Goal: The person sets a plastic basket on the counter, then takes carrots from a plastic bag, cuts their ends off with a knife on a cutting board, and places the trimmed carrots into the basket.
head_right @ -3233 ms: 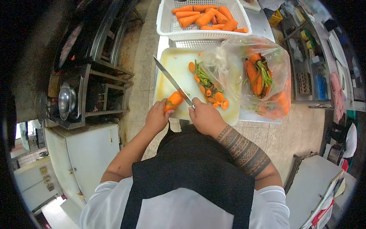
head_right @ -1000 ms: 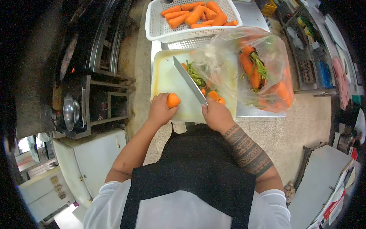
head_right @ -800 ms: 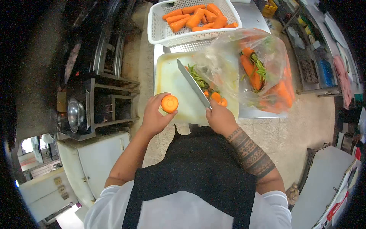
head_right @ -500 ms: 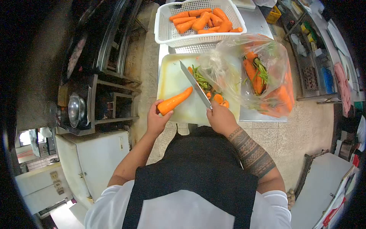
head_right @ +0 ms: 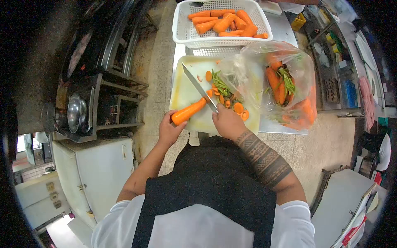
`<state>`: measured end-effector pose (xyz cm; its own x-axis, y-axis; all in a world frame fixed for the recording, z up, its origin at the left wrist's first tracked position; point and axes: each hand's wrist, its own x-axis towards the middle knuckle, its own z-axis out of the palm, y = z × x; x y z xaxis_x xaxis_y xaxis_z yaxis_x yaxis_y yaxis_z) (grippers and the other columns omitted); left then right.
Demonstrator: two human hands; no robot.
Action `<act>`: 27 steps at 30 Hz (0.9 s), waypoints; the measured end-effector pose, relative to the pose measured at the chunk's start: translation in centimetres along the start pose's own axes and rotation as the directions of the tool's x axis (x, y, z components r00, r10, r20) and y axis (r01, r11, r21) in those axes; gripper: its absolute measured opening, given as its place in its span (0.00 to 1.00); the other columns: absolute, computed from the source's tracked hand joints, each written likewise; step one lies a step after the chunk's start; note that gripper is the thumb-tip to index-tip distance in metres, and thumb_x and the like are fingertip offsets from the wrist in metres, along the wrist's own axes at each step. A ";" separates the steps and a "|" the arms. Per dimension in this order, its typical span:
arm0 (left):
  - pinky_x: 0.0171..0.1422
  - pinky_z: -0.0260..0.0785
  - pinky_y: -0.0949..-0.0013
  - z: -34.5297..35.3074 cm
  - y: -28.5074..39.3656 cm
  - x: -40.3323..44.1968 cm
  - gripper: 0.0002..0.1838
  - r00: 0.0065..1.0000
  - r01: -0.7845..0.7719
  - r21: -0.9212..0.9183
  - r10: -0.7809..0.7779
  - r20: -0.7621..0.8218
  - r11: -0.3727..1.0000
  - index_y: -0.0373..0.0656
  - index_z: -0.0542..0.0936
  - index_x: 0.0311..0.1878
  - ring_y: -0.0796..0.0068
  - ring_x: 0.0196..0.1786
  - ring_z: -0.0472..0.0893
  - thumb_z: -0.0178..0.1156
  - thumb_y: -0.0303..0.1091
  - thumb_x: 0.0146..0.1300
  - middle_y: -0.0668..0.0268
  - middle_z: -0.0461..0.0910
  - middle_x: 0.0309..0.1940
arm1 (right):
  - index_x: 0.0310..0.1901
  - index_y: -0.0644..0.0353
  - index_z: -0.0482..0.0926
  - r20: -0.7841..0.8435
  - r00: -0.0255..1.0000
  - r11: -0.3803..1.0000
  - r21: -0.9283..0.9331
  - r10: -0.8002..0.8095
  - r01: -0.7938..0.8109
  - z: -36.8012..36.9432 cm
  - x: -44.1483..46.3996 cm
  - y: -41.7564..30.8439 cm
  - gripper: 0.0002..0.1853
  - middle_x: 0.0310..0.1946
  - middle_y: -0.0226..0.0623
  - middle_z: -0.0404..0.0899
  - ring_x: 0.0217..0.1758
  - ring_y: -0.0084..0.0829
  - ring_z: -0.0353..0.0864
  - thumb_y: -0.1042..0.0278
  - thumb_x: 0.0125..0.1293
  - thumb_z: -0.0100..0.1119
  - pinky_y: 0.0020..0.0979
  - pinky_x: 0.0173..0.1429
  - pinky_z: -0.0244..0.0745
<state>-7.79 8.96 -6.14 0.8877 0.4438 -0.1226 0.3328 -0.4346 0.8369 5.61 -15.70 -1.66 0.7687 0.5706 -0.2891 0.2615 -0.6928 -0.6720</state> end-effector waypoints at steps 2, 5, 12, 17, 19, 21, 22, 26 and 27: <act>0.64 0.75 0.64 -0.3 0.0 0.6 0.29 0.992 0.122 -0.236 -0.114 0.047 0.964 0.37 0.77 0.63 0.66 0.56 0.83 0.78 0.32 0.60 0.58 0.83 0.52 | 0.49 0.66 0.74 -0.006 1.000 1.000 0.025 0.018 -0.018 -1.0 -0.3 0.0 0.18 0.36 0.58 0.84 0.43 0.62 0.85 0.56 0.78 0.53 0.58 0.49 0.78; 0.60 0.75 0.67 -2.1 1.6 2.7 0.26 0.964 0.244 -0.503 -0.262 0.036 0.829 0.35 0.77 0.61 0.73 0.52 0.81 0.76 0.34 0.65 0.62 0.82 0.49 | 0.49 0.66 0.74 -0.088 0.993 0.997 0.016 0.080 -0.079 -1.5 -1.6 1.8 0.18 0.36 0.59 0.85 0.42 0.62 0.85 0.56 0.78 0.54 0.58 0.49 0.78; 0.61 0.74 0.66 -6.6 12.0 15.6 0.26 0.992 0.054 -0.413 -0.098 -0.085 0.909 0.34 0.77 0.61 0.72 0.53 0.81 0.72 0.41 0.70 0.61 0.82 0.53 | 0.49 0.65 0.75 0.055 0.998 0.996 0.083 0.032 -0.037 -2.3 -6.2 0.7 0.17 0.32 0.55 0.83 0.40 0.59 0.85 0.56 0.77 0.58 0.53 0.46 0.77; 0.51 0.79 0.63 -3.8 17.4 24.7 0.24 0.977 0.173 -0.555 -0.072 0.199 0.813 0.32 0.78 0.59 0.70 0.46 0.82 0.72 0.40 0.69 0.59 0.83 0.48 | 0.50 0.61 0.77 0.253 0.965 0.997 0.025 -0.074 0.070 -1.8 -5.0 -0.8 0.16 0.36 0.51 0.85 0.43 0.56 0.86 0.54 0.77 0.56 0.53 0.49 0.78; 0.55 0.80 0.60 -1.4 18.3 28.1 0.26 0.929 0.335 -0.723 -0.085 0.360 0.604 0.31 0.75 0.64 0.64 0.49 0.84 0.71 0.33 0.67 0.54 0.83 0.50 | 0.51 0.61 0.77 0.232 0.972 0.999 0.040 -0.040 0.032 -1.4 -4.0 -0.4 0.16 0.37 0.51 0.86 0.45 0.56 0.86 0.54 0.77 0.55 0.53 0.51 0.78; 0.64 0.77 0.61 0.4 19.7 29.3 0.31 0.948 0.218 -0.710 0.028 0.318 0.670 0.35 0.70 0.71 0.62 0.57 0.82 0.69 0.30 0.68 0.52 0.79 0.59 | 0.51 0.61 0.77 0.163 0.987 0.998 0.059 -0.006 -0.004 -1.0 -3.2 0.3 0.17 0.37 0.51 0.86 0.45 0.56 0.86 0.53 0.77 0.55 0.53 0.51 0.79; 0.68 0.76 0.62 1.2 20.7 29.2 0.34 0.950 0.158 -0.701 0.085 0.299 0.695 0.37 0.67 0.74 0.61 0.60 0.82 0.68 0.28 0.68 0.51 0.76 0.64 | 0.51 0.61 0.77 0.141 0.990 0.998 0.052 0.031 -0.038 -1.2 -3.2 0.6 0.17 0.37 0.51 0.86 0.45 0.56 0.86 0.53 0.77 0.56 0.53 0.51 0.79; 0.79 0.67 0.54 3.1 19.4 30.9 0.43 0.891 -0.379 0.267 0.427 -0.153 0.886 0.38 0.64 0.78 0.50 0.72 0.74 0.65 0.23 0.57 0.46 0.74 0.68 | 0.52 0.61 0.78 0.019 0.986 0.984 0.059 0.166 -0.167 -2.3 -4.8 2.8 0.19 0.38 0.53 0.86 0.45 0.57 0.86 0.52 0.76 0.56 0.54 0.50 0.79; 0.80 0.64 0.54 3.5 19.0 30.1 0.40 0.897 -0.368 0.239 0.411 -0.161 0.899 0.38 0.69 0.75 0.49 0.73 0.73 0.63 0.23 0.54 0.46 0.74 0.69 | 0.52 0.61 0.78 -0.012 0.977 0.975 0.063 0.213 -0.212 -3.1 -5.5 3.0 0.19 0.38 0.54 0.86 0.45 0.57 0.86 0.52 0.76 0.56 0.55 0.50 0.79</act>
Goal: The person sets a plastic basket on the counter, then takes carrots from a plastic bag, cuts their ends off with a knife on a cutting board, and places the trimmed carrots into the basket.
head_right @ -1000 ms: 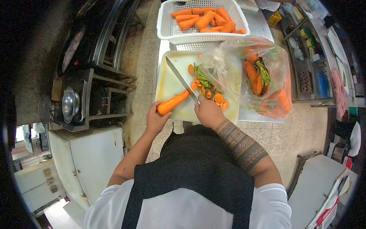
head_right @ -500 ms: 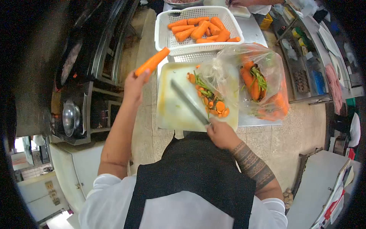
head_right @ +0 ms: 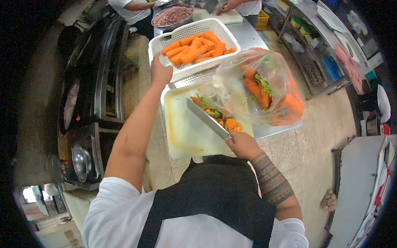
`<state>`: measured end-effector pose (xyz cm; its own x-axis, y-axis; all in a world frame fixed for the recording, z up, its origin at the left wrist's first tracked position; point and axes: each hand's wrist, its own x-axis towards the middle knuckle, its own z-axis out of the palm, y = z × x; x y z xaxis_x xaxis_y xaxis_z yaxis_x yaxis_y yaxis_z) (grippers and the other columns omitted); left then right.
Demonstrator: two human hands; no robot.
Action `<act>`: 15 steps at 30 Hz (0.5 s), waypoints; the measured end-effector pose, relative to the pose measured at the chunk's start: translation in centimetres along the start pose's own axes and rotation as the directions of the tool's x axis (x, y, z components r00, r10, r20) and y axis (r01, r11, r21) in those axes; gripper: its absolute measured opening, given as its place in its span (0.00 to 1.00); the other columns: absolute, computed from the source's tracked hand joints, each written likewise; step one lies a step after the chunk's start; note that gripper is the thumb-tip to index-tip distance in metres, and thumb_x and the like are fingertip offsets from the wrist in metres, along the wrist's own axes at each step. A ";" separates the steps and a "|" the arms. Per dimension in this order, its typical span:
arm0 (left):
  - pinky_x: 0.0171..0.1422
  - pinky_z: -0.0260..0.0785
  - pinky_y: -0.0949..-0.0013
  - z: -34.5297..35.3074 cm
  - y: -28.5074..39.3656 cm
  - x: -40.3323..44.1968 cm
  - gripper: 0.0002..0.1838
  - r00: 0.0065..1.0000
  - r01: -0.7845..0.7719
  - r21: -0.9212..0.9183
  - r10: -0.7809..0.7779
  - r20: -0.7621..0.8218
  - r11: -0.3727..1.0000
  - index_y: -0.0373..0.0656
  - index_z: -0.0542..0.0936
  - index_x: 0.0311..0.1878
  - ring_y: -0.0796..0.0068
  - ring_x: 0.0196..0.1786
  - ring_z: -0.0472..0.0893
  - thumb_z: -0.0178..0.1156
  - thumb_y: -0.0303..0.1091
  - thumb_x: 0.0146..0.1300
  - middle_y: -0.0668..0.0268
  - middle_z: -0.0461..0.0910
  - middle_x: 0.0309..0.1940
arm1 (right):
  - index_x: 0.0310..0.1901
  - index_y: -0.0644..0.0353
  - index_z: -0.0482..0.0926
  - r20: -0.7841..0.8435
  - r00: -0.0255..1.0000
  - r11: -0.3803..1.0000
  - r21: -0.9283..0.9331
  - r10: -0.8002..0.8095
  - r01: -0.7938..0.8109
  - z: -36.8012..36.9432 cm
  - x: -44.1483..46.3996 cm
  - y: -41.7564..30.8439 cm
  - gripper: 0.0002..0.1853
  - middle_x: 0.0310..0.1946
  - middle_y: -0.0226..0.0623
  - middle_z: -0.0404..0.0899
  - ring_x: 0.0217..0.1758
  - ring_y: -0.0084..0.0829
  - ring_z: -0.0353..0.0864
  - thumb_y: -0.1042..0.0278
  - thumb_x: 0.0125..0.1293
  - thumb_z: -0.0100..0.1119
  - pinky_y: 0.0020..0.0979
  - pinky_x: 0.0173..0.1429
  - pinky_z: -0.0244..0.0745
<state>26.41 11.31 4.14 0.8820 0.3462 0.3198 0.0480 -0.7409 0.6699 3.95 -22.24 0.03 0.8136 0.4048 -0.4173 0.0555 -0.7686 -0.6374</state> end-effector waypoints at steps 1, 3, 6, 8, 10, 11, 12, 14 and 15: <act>0.79 0.66 0.54 0.3 -0.3 -1.1 0.37 0.998 -0.053 0.024 0.052 0.034 0.998 0.38 0.71 0.73 0.50 0.71 0.75 0.63 0.23 0.56 0.46 0.75 0.68 | 0.52 0.61 0.78 -0.033 0.998 0.999 0.006 0.048 -0.047 -0.6 -0.6 0.3 0.19 0.38 0.54 0.86 0.45 0.58 0.86 0.52 0.76 0.56 0.55 0.50 0.79; 0.75 0.69 0.56 0.6 -0.6 -3.8 0.32 0.983 -0.158 0.068 0.150 0.109 0.985 0.37 0.76 0.69 0.53 0.68 0.78 0.63 0.24 0.58 0.47 0.78 0.64 | 0.52 0.61 0.77 -0.070 0.997 0.999 0.029 0.045 -0.043 -0.9 -1.2 1.0 0.19 0.39 0.55 0.86 0.46 0.58 0.86 0.52 0.76 0.56 0.57 0.51 0.78; 0.69 0.75 0.56 2.0 2.6 -9.0 0.19 0.955 -0.145 -0.313 0.215 0.205 0.939 0.37 0.83 0.57 0.52 0.60 0.83 0.64 0.26 0.62 0.51 0.84 0.55 | 0.54 0.62 0.76 -0.074 0.996 0.998 -0.021 0.056 -0.058 -0.2 -1.7 1.4 0.19 0.38 0.56 0.86 0.46 0.59 0.87 0.53 0.76 0.55 0.58 0.51 0.79; 0.58 0.79 0.59 3.0 6.7 -12.1 0.15 0.903 -0.143 -0.424 0.293 0.315 0.894 0.40 0.85 0.54 0.57 0.49 0.86 0.62 0.25 0.64 0.53 0.86 0.48 | 0.54 0.63 0.75 -0.068 0.996 0.992 -0.102 0.066 -0.072 0.3 -1.7 0.2 0.19 0.38 0.57 0.86 0.45 0.59 0.87 0.54 0.76 0.54 0.58 0.52 0.79; 0.52 0.80 0.63 4.8 9.5 -14.1 0.14 0.789 -0.286 -0.442 0.471 0.395 0.850 0.40 0.85 0.55 0.64 0.42 0.87 0.64 0.27 0.67 0.58 0.87 0.46 | 0.54 0.64 0.75 -0.059 0.996 0.993 -0.095 0.063 -0.068 0.5 -1.8 -0.5 0.18 0.38 0.58 0.86 0.45 0.59 0.87 0.56 0.76 0.53 0.57 0.52 0.80; 0.52 0.80 0.62 5.9 11.2 -14.7 0.14 0.777 -0.220 -0.429 0.423 0.466 0.876 0.40 0.85 0.55 0.62 0.42 0.87 0.64 0.27 0.67 0.57 0.87 0.46 | 0.54 0.65 0.75 -0.051 0.997 0.994 -0.093 0.057 -0.061 0.5 -1.7 -0.7 0.18 0.38 0.58 0.86 0.45 0.59 0.87 0.56 0.77 0.52 0.57 0.52 0.80; 0.53 0.80 0.61 7.0 13.0 -15.3 0.14 0.758 -0.154 -0.408 0.373 0.536 0.900 0.40 0.86 0.55 0.61 0.43 0.87 0.64 0.28 0.67 0.56 0.87 0.47 | 0.53 0.66 0.75 -0.053 0.998 0.996 -0.079 0.025 -0.029 0.6 -1.5 -0.5 0.18 0.38 0.59 0.86 0.44 0.59 0.87 0.57 0.77 0.52 0.56 0.52 0.80; 0.55 0.80 0.59 9.9 15.7 -15.8 0.14 0.774 -0.038 -0.332 0.238 0.587 0.942 0.40 0.86 0.54 0.57 0.45 0.87 0.64 0.29 0.67 0.55 0.87 0.47 | 0.53 0.67 0.74 -0.067 0.997 0.997 -0.074 -0.037 0.032 0.7 -1.3 0.0 0.18 0.38 0.58 0.86 0.43 0.59 0.87 0.57 0.77 0.52 0.56 0.51 0.81; 0.56 0.79 0.58 12.4 16.4 -15.7 0.13 0.809 0.019 -0.286 0.153 0.567 0.958 0.40 0.86 0.53 0.55 0.47 0.87 0.64 0.29 0.67 0.54 0.87 0.47 | 0.53 0.67 0.74 -0.073 0.995 0.995 -0.072 -0.069 0.064 0.7 -1.2 0.3 0.19 0.38 0.58 0.86 0.43 0.59 0.87 0.57 0.77 0.52 0.56 0.51 0.81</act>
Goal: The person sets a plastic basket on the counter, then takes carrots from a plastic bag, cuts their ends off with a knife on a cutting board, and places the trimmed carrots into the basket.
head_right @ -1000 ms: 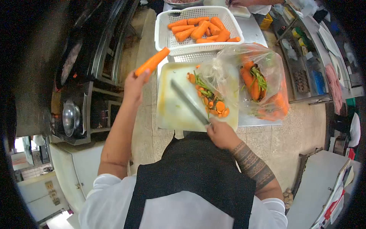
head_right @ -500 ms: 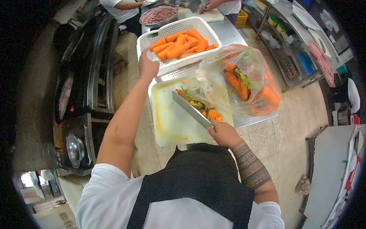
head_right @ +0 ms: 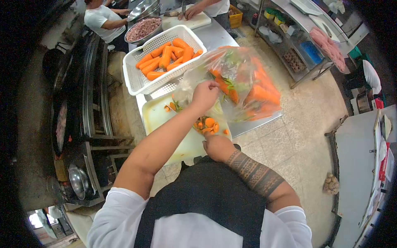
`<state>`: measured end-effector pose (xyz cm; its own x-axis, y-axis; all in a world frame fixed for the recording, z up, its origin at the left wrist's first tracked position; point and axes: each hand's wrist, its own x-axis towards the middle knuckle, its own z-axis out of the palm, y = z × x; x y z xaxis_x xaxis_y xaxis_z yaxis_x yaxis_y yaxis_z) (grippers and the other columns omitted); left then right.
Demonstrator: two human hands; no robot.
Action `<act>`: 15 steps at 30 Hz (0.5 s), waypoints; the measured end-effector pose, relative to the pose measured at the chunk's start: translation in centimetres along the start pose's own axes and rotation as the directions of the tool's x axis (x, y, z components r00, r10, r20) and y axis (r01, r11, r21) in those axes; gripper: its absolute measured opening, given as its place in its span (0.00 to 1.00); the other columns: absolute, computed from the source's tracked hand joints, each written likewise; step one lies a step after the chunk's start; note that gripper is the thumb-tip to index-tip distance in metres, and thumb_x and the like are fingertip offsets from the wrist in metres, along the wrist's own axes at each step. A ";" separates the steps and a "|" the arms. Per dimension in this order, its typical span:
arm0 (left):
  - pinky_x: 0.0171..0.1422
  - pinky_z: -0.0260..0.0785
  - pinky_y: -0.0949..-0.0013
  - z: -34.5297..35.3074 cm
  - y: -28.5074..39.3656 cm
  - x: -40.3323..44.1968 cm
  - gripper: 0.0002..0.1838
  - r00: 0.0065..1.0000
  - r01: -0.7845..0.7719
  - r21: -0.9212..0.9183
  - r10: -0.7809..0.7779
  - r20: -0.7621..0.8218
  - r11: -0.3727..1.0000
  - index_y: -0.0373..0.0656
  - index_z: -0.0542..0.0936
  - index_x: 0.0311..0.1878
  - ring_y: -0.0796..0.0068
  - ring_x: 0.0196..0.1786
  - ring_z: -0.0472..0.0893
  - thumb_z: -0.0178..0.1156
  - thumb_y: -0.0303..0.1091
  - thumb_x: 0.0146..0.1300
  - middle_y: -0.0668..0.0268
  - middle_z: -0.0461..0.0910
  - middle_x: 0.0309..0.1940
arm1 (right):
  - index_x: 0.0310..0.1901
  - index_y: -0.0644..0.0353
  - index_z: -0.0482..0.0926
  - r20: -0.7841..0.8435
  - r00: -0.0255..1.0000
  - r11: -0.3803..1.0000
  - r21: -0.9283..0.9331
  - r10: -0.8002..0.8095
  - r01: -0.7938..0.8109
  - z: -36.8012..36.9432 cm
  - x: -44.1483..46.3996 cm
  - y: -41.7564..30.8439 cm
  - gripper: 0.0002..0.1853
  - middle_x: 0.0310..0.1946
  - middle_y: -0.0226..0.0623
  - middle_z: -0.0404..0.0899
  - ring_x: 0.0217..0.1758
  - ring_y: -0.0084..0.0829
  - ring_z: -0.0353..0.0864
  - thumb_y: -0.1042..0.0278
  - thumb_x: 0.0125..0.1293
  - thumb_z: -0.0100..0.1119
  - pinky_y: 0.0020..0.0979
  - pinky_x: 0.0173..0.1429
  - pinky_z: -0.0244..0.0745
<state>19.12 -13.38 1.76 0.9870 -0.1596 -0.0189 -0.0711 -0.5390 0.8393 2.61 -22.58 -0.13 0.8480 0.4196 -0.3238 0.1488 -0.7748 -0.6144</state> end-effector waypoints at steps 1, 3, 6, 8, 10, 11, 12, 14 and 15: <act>0.58 0.79 0.56 1.4 -0.4 1.6 0.13 0.996 0.075 0.002 -0.075 -0.057 0.997 0.40 0.87 0.52 0.53 0.49 0.87 0.63 0.29 0.67 0.54 0.87 0.48 | 0.53 0.67 0.74 -0.005 1.000 1.000 0.013 -0.011 0.011 0.2 0.2 0.5 0.18 0.36 0.58 0.86 0.43 0.59 0.87 0.58 0.77 0.53 0.56 0.49 0.80; 0.60 0.79 0.53 2.7 -1.9 4.8 0.12 0.996 -0.051 0.334 0.073 -0.052 0.941 0.40 0.87 0.51 0.48 0.53 0.86 0.62 0.30 0.67 0.50 0.87 0.52 | 0.51 0.67 0.73 -0.015 0.999 0.999 0.038 -0.033 0.033 0.4 0.5 1.4 0.16 0.34 0.58 0.84 0.42 0.61 0.86 0.59 0.78 0.53 0.56 0.47 0.79; 0.64 0.79 0.51 1.9 -1.3 7.1 0.14 0.976 -0.172 0.700 0.021 0.218 0.694 0.40 0.87 0.54 0.46 0.59 0.85 0.57 0.29 0.71 0.50 0.85 0.58 | 0.50 0.67 0.74 0.015 1.000 0.998 0.065 -0.014 0.013 -0.7 0.3 1.0 0.17 0.37 0.58 0.86 0.42 0.59 0.87 0.58 0.77 0.53 0.56 0.49 0.81; 0.65 0.78 0.51 1.5 -1.6 8.9 0.15 0.889 -0.322 0.785 -0.116 0.442 0.529 0.40 0.86 0.56 0.47 0.61 0.84 0.55 0.28 0.72 0.51 0.84 0.59 | 0.49 0.68 0.73 0.048 0.999 0.997 0.073 0.000 -0.003 -1.1 0.0 1.1 0.17 0.37 0.58 0.86 0.42 0.60 0.87 0.58 0.77 0.52 0.57 0.49 0.81; 0.66 0.78 0.51 1.8 -2.2 9.0 0.15 0.927 -0.218 0.766 -0.117 0.356 0.604 0.41 0.86 0.56 0.48 0.63 0.83 0.55 0.28 0.71 0.51 0.84 0.60 | 0.50 0.68 0.72 0.063 0.998 0.998 0.068 0.000 -0.004 -1.1 -0.4 1.5 0.17 0.36 0.58 0.85 0.42 0.60 0.87 0.59 0.77 0.52 0.57 0.49 0.81; 0.66 0.77 0.51 2.0 -2.5 8.8 0.15 0.942 -0.168 0.750 -0.121 0.314 0.640 0.41 0.87 0.56 0.49 0.64 0.83 0.56 0.28 0.71 0.51 0.83 0.61 | 0.50 0.68 0.72 0.067 0.998 0.997 0.075 -0.004 -0.001 -1.2 -0.5 1.7 0.17 0.36 0.58 0.86 0.43 0.60 0.87 0.59 0.77 0.52 0.57 0.49 0.81; 0.66 0.77 0.51 1.8 -2.3 8.7 0.15 0.938 -0.191 0.753 -0.109 0.330 0.630 0.41 0.86 0.56 0.49 0.63 0.83 0.56 0.28 0.71 0.51 0.84 0.60 | 0.50 0.68 0.72 0.073 0.997 0.997 0.082 -0.007 0.001 -1.3 -0.5 1.8 0.17 0.37 0.58 0.86 0.43 0.60 0.87 0.58 0.77 0.52 0.57 0.50 0.81; 0.65 0.77 0.50 1.3 -1.7 8.4 0.15 0.930 -0.237 0.755 -0.082 0.359 0.611 0.41 0.86 0.56 0.49 0.63 0.83 0.55 0.28 0.71 0.51 0.84 0.58 | 0.49 0.67 0.72 0.084 0.996 0.996 0.090 -0.014 0.007 -1.5 -0.6 2.2 0.17 0.37 0.58 0.86 0.44 0.59 0.87 0.58 0.78 0.51 0.57 0.50 0.80; 0.64 0.77 0.50 1.4 -1.7 8.2 0.14 0.914 -0.309 0.769 -0.048 0.402 0.559 0.41 0.85 0.55 0.48 0.61 0.83 0.57 0.28 0.70 0.51 0.84 0.57 | 0.50 0.67 0.71 0.076 0.997 0.996 0.090 -0.031 0.024 -1.4 -0.6 2.5 0.16 0.36 0.58 0.85 0.43 0.60 0.86 0.58 0.78 0.51 0.57 0.50 0.80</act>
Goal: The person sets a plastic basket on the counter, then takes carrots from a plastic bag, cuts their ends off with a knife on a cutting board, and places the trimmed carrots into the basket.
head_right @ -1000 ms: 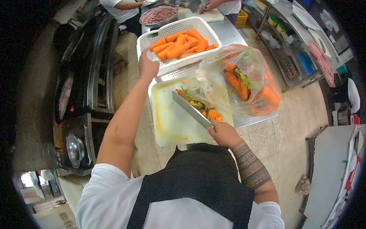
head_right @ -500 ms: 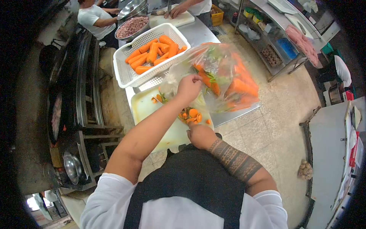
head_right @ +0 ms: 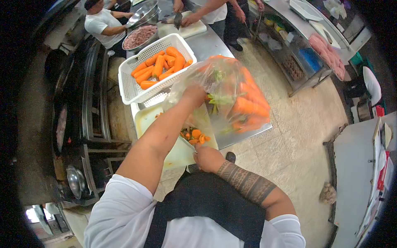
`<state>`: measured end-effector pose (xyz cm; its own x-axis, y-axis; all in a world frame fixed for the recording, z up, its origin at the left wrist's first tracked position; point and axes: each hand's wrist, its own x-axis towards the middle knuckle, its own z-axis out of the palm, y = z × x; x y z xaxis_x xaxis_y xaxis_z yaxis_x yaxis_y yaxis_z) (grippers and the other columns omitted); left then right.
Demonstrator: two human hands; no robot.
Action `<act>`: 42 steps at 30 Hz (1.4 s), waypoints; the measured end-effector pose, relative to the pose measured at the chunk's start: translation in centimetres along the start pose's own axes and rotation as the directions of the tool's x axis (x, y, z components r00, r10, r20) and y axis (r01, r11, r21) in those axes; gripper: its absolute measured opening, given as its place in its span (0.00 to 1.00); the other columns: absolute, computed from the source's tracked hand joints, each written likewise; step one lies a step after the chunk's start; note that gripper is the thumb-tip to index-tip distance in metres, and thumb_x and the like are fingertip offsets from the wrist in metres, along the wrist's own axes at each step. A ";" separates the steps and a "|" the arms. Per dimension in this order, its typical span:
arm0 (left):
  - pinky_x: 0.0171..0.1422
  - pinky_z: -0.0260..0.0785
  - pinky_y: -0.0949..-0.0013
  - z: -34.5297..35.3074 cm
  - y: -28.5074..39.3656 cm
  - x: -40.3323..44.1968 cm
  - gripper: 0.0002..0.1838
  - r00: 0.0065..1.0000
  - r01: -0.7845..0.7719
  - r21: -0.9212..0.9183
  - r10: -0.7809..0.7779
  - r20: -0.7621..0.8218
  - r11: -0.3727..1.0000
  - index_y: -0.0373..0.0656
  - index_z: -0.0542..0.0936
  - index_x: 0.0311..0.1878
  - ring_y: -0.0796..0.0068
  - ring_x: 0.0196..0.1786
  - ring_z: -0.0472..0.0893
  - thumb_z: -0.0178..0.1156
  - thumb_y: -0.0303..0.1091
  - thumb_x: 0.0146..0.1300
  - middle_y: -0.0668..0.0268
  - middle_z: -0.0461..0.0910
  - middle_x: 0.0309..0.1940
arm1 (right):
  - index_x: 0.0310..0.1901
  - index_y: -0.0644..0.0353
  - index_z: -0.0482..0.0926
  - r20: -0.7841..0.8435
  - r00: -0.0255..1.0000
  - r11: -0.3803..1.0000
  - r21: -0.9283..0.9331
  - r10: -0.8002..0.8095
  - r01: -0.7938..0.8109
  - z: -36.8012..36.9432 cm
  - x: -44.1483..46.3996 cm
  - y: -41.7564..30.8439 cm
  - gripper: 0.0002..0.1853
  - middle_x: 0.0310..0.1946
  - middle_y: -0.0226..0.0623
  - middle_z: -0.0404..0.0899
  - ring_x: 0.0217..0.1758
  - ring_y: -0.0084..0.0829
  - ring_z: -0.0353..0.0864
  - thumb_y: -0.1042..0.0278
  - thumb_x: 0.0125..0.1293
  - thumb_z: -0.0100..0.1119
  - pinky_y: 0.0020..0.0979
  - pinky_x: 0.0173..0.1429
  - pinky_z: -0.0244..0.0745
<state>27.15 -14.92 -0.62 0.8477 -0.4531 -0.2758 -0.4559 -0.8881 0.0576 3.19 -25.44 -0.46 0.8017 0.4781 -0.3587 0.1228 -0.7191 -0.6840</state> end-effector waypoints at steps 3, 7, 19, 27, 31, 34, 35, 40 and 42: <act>0.61 0.77 0.48 1.4 -0.7 -0.6 0.14 0.982 -0.129 -0.026 0.125 -0.139 0.991 0.40 0.82 0.55 0.46 0.58 0.84 0.62 0.26 0.66 0.51 0.85 0.54 | 0.52 0.67 0.71 0.006 1.000 1.000 -0.010 -0.024 0.025 -0.2 0.5 0.6 0.17 0.36 0.60 0.84 0.43 0.62 0.85 0.59 0.78 0.52 0.59 0.50 0.78; 0.58 0.78 0.50 0.9 -0.3 -7.2 0.22 0.870 -0.120 -0.599 -0.207 -0.447 0.792 0.40 0.76 0.56 0.50 0.55 0.85 0.73 0.26 0.59 0.54 0.85 0.49 | 0.53 0.68 0.72 0.029 1.000 1.000 -0.020 -0.002 0.002 -0.3 0.5 0.3 0.17 0.38 0.61 0.84 0.46 0.63 0.85 0.58 0.78 0.52 0.58 0.52 0.78; 0.58 0.78 0.54 6.0 -8.4 -30.9 0.38 0.726 0.459 -0.782 -0.686 0.056 0.422 0.36 0.78 0.56 0.54 0.50 0.86 0.86 0.45 0.48 0.52 0.87 0.46 | 0.55 0.67 0.74 0.026 0.996 0.995 -0.053 0.088 -0.086 -0.2 2.2 -1.2 0.20 0.42 0.62 0.84 0.48 0.63 0.85 0.54 0.77 0.53 0.58 0.53 0.77; 0.65 0.71 0.48 13.5 -5.1 -35.3 0.33 0.712 0.514 -0.533 -0.681 -0.171 0.672 0.36 0.77 0.60 0.46 0.58 0.77 0.80 0.39 0.53 0.50 0.78 0.52 | 0.49 0.65 0.75 -0.226 0.969 0.981 0.144 -0.098 0.132 -0.1 1.8 -7.7 0.12 0.25 0.48 0.78 0.28 0.48 0.80 0.64 0.76 0.60 0.45 0.37 0.72; 0.63 0.70 0.48 14.5 -4.7 -36.6 0.31 0.707 0.500 -0.550 -0.682 -0.187 0.669 0.34 0.77 0.60 0.46 0.56 0.76 0.77 0.35 0.56 0.50 0.76 0.52 | 0.52 0.64 0.75 -0.193 0.960 0.972 0.078 -0.204 0.222 0.1 1.7 -10.4 0.12 0.27 0.50 0.80 0.31 0.53 0.83 0.65 0.76 0.59 0.48 0.38 0.74; 0.63 0.70 0.49 14.7 -4.4 -37.5 0.31 0.708 0.486 -0.539 -0.671 -0.218 0.688 0.32 0.77 0.61 0.47 0.55 0.76 0.76 0.35 0.57 0.50 0.76 0.51 | 0.53 0.65 0.74 -0.140 0.956 0.964 0.025 -0.258 0.264 0.5 1.3 -12.3 0.13 0.29 0.53 0.82 0.34 0.58 0.83 0.65 0.76 0.59 0.52 0.40 0.75; 0.63 0.70 0.50 14.9 -4.4 -37.5 0.32 0.705 0.485 -0.538 -0.672 -0.226 0.690 0.32 0.76 0.62 0.47 0.56 0.76 0.76 0.34 0.57 0.50 0.76 0.52 | 0.53 0.65 0.74 -0.109 0.958 0.963 0.022 -0.264 0.268 0.8 1.4 -12.5 0.13 0.30 0.53 0.82 0.35 0.59 0.83 0.65 0.76 0.59 0.53 0.40 0.75; 0.63 0.70 0.50 14.9 -4.3 -37.4 0.32 0.700 0.487 -0.561 -0.683 -0.207 0.669 0.32 0.76 0.63 0.46 0.56 0.76 0.76 0.32 0.57 0.49 0.76 0.52 | 0.46 0.62 0.72 0.055 0.972 0.972 -0.035 -0.230 0.232 3.6 3.1 -11.7 0.13 0.28 0.53 0.84 0.35 0.58 0.85 0.59 0.76 0.56 0.57 0.42 0.77; 0.64 0.70 0.48 14.8 -4.3 -37.4 0.31 0.698 0.492 -0.582 -0.693 -0.180 0.647 0.35 0.76 0.63 0.44 0.58 0.76 0.75 0.30 0.56 0.49 0.76 0.53 | 0.46 0.62 0.72 0.085 0.969 0.970 -0.053 -0.232 0.237 4.2 3.5 -11.5 0.13 0.28 0.54 0.83 0.35 0.58 0.85 0.59 0.76 0.56 0.58 0.42 0.77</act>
<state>-6.60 6.95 -4.75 0.9566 0.2853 -0.0598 0.2800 -0.8424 0.4604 2.14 -13.36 3.49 0.6982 0.6734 -0.2428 0.3404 -0.6107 -0.7149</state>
